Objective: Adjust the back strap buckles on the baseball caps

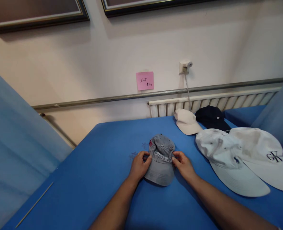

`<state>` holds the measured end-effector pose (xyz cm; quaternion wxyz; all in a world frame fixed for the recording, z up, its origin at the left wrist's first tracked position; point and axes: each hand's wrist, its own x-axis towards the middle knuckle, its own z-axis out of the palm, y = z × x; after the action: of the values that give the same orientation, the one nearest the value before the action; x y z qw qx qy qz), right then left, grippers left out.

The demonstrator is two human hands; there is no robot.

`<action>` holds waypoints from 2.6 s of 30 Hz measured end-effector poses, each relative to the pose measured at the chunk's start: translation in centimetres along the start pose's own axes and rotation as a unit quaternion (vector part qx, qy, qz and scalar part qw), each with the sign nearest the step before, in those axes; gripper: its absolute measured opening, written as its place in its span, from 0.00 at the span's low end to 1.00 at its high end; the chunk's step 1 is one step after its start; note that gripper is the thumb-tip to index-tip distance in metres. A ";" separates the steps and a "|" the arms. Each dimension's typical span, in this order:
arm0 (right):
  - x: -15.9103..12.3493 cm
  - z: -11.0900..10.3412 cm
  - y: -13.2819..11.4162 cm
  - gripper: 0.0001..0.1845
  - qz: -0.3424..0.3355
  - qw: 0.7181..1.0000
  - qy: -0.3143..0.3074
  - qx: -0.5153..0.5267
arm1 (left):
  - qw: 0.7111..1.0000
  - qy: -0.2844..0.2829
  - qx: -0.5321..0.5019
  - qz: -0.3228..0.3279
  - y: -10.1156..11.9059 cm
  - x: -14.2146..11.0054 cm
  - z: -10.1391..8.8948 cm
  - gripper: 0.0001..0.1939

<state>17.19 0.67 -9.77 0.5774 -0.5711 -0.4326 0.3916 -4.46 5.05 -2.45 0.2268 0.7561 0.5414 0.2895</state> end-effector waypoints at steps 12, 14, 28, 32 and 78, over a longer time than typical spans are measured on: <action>-0.9 0.2 -2.3 0.11 -0.030 0.999 -0.036 0.002 | 0.956 -0.153 0.143 0.207 4.8 -3.9 0.3 0.32; -1.3 0.4 -2.7 0.08 -0.042 0.998 -0.050 -0.016 | 0.950 -0.148 0.171 0.217 4.6 -3.6 0.3 0.25; -3.8 1.6 -3.7 0.05 -0.004 0.972 -0.234 0.000 | 0.983 0.055 0.110 0.137 1.2 -0.1 0.0 0.20; -3.2 1.8 -3.3 0.07 0.003 0.973 -0.225 0.060 | 0.990 -0.031 0.073 0.120 2.5 -1.0 1.9 0.23; 2.3 -3.1 -1.1 0.17 -0.139 0.970 -0.128 -0.150 | 0.969 -0.125 -0.010 0.215 1.1 -0.2 2.1 0.17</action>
<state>20.80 1.78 -8.44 0.4735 -0.5306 -0.6321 0.3078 -2.29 4.43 -3.33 0.2322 0.8826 0.3305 0.2404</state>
